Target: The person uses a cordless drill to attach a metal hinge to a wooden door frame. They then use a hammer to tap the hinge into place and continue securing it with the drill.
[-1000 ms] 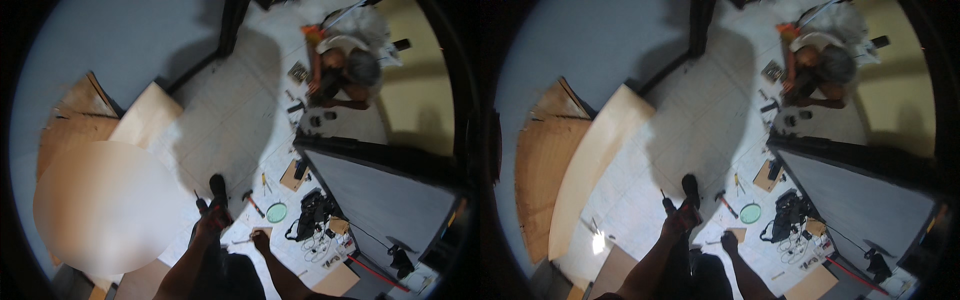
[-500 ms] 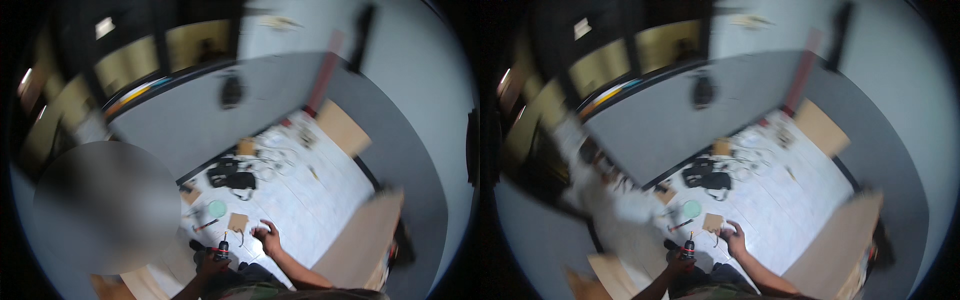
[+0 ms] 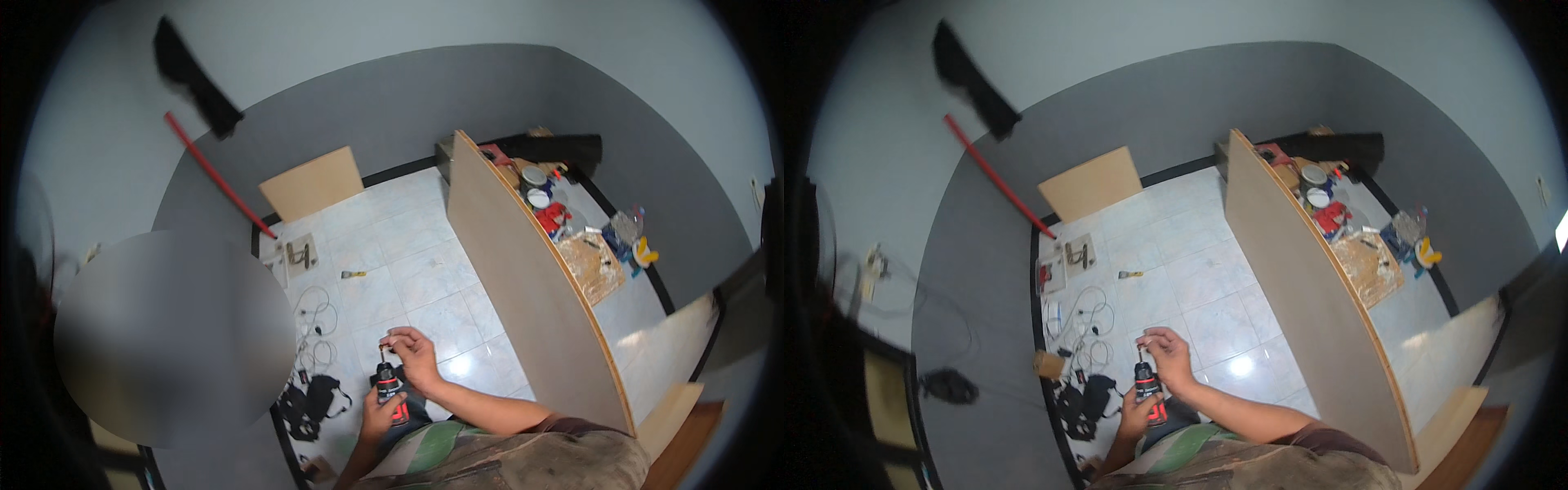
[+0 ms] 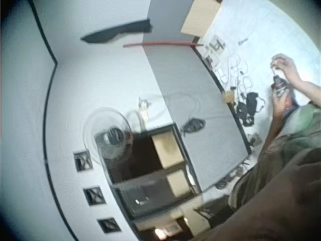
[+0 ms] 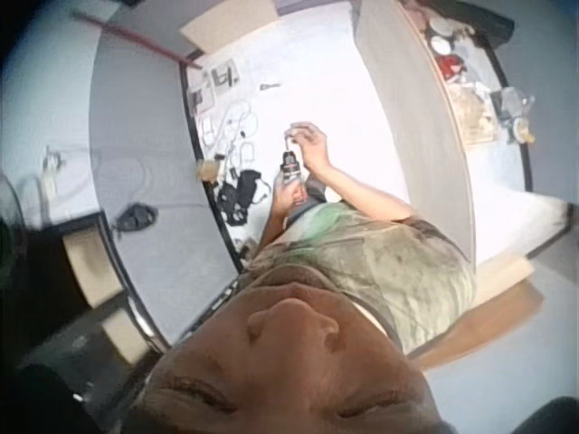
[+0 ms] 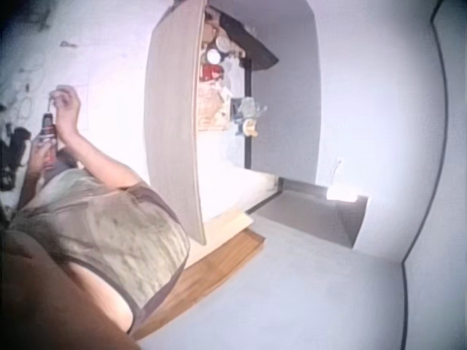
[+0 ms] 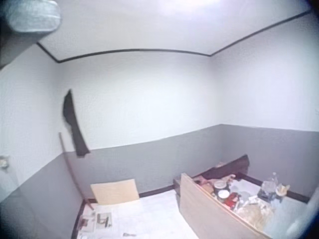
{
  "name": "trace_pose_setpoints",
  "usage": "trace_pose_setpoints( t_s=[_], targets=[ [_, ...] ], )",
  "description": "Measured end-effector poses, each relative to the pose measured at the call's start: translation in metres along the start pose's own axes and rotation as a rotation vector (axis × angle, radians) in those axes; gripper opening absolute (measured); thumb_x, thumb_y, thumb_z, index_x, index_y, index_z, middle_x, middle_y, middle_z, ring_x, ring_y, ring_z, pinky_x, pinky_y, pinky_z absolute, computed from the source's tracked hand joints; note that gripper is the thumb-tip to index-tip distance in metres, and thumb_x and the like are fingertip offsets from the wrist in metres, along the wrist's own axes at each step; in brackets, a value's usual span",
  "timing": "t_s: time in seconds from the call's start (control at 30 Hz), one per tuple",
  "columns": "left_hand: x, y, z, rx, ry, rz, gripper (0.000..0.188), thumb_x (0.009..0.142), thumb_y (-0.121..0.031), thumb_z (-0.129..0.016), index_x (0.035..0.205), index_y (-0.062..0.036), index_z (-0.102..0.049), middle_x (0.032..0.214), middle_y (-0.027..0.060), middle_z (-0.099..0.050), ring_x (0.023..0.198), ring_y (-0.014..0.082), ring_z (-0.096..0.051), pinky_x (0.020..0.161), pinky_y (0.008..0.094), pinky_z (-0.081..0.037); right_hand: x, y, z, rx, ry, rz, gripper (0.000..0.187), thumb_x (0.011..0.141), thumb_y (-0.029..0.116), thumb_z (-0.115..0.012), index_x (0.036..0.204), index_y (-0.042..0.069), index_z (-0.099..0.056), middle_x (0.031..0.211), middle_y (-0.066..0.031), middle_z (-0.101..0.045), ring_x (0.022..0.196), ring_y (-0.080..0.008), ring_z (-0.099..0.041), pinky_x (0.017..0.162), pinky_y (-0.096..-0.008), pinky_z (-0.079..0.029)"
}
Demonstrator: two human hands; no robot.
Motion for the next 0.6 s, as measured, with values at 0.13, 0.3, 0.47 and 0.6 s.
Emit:
trace_pose_setpoints(
  t_s=[0.13, 0.3, 0.47, 0.6],
  targets=[
    [0.101, -0.072, -0.021, 0.09, 0.203, -0.045, 0.017, 0.094, -0.009, -0.077, 0.106, -0.0044, -0.066, 0.084, 0.0019, -0.069, 0.069, 0.011, -0.065, 0.063, 0.0301, -0.052, 0.099, 0.031, 0.018, -0.139, -0.096, 0.096, 0.018, 0.104, 0.005, -0.064, 0.12, -0.002, -0.064, 0.108, -0.0152, -0.079, 0.111, -0.0175, -0.072, 0.099, -0.032, -0.054],
    [0.211, -0.16, -0.065, 0.29, 0.381, -0.031, 0.019, 0.092, -0.014, -0.079, 0.103, -0.0058, -0.066, 0.087, 0.0019, -0.069, 0.073, 0.0113, -0.064, 0.068, 0.0309, -0.053, 0.201, 0.059, 0.047, 0.163, -0.291, 0.038, 0.015, 0.105, 0.008, -0.066, 0.119, 0.001, -0.063, 0.113, -0.0147, -0.078, 0.106, -0.0178, -0.072, 0.095, -0.0325, -0.056],
    [0.321, -0.209, -0.113, 0.553, 0.499, 0.029, 0.03, 0.09, -0.017, -0.083, 0.113, -0.0053, -0.068, 0.094, 0.004, -0.071, 0.082, 0.0133, -0.067, 0.075, 0.032, -0.055, 0.307, 0.089, 0.089, 0.32, -0.419, 0.023, 0.017, 0.106, 0.011, -0.065, 0.121, 0.002, -0.061, 0.114, -0.0156, -0.076, 0.102, -0.0201, -0.072, 0.093, -0.0345, -0.058],
    [0.411, -0.241, -0.163, 0.567, 0.559, 0.005, 0.038, 0.089, -0.018, -0.084, 0.121, -0.0037, -0.068, 0.098, 0.0051, -0.073, 0.084, 0.0149, -0.068, 0.078, 0.0332, -0.056, 0.393, 0.107, 0.111, 0.586, -0.294, 0.096, 0.025, 0.104, 0.014, -0.067, 0.123, 0.0, -0.059, 0.112, -0.0164, -0.073, 0.098, -0.0229, -0.072, 0.091, -0.0364, -0.058]
  ],
)
Point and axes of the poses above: each hand's wrist, its own x-axis towards the middle knuckle, its own z-axis out of the back of the hand, y = z × x, the point moved 9 cm from there along x, towards the middle knuckle
